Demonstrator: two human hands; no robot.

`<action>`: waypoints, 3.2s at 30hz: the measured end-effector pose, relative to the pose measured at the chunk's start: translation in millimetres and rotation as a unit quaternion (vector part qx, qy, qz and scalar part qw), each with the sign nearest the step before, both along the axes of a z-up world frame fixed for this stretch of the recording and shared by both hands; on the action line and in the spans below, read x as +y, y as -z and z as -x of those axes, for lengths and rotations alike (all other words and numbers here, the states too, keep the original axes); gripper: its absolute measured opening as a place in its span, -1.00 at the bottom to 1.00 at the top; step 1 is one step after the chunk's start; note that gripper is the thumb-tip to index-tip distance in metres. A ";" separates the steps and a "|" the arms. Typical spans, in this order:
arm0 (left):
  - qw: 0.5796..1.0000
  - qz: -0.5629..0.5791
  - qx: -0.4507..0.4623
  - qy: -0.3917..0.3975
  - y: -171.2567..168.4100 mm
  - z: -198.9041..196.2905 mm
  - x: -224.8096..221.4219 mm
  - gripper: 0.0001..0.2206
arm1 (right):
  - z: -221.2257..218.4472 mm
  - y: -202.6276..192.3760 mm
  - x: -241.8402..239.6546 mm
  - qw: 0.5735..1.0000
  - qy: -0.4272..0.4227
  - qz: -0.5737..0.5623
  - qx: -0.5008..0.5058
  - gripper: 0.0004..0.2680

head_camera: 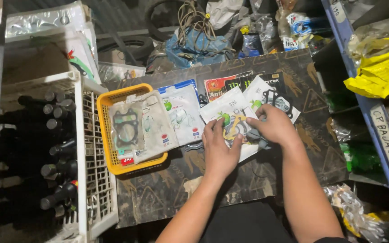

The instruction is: Cleaning and wiping down various motorcycle engine gaskets using a cloth.

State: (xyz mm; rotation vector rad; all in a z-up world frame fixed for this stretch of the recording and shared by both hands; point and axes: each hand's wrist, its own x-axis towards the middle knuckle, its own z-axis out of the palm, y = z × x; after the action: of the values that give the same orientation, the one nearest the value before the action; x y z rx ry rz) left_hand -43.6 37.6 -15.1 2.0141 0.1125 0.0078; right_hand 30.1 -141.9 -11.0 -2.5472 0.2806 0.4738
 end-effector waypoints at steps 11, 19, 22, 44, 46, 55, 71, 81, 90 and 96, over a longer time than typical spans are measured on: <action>0.979 0.116 0.045 -0.159 -31.2 -10.1 -17.1 -0.17 | -31.4 15.1 -29.8 0.989 -0.085 -0.120 0.014 -0.69; 0.912 0.378 0.060 -0.149 50.5 -26.6 0.1 -0.54 | -33.9 22.1 -13.1 0.976 -0.072 -0.202 -0.035 -0.62; 0.911 0.392 0.014 -0.128 41.8 -31.0 8.3 -0.59 | -31.9 -0.9 11.8 0.945 0.032 -0.262 -0.192 -0.60; 0.967 0.246 -0.009 0.059 40.6 -21.1 64.5 -0.60 | -9.8 1.0 87.6 0.866 -0.185 -0.132 -0.445 -0.80; 0.968 0.239 -0.016 0.069 26.4 -17.1 54.6 -0.58 | -11.3 -3.8 76.6 0.869 -0.132 -0.120 -0.462 -0.86; 0.959 0.274 -0.051 0.048 43.9 -5.3 3.9 -0.61 | -18.5 13.5 17.9 0.859 -0.176 -0.037 -0.478 -0.79; 0.975 0.197 -0.104 0.010 37.3 11.4 -6.8 -0.58 | -15.3 16.6 5.5 0.853 -0.190 -0.138 -0.466 -0.84; 0.977 0.198 -0.073 0.038 26.9 2.3 42.5 -0.55 | 14.5 -5.6 70.4 0.906 -0.018 -0.102 -0.410 -0.61; 0.976 0.202 -0.043 0.070 30.7 1.0 62.6 -0.57 | 25.4 2.9 89.3 0.868 -0.094 -0.082 -0.480 -0.89; 0.975 0.212 -0.044 0.040 31.9 -10.6 63.8 -0.57 | 6.7 26.0 62.1 0.820 -0.162 -0.146 -0.529 -0.87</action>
State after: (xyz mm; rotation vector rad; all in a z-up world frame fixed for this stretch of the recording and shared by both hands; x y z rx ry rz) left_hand -33.0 101.3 -47.0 1.5869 -0.0226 0.0194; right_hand 23.4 -79.8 -37.0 -2.1535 -0.5963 -0.7575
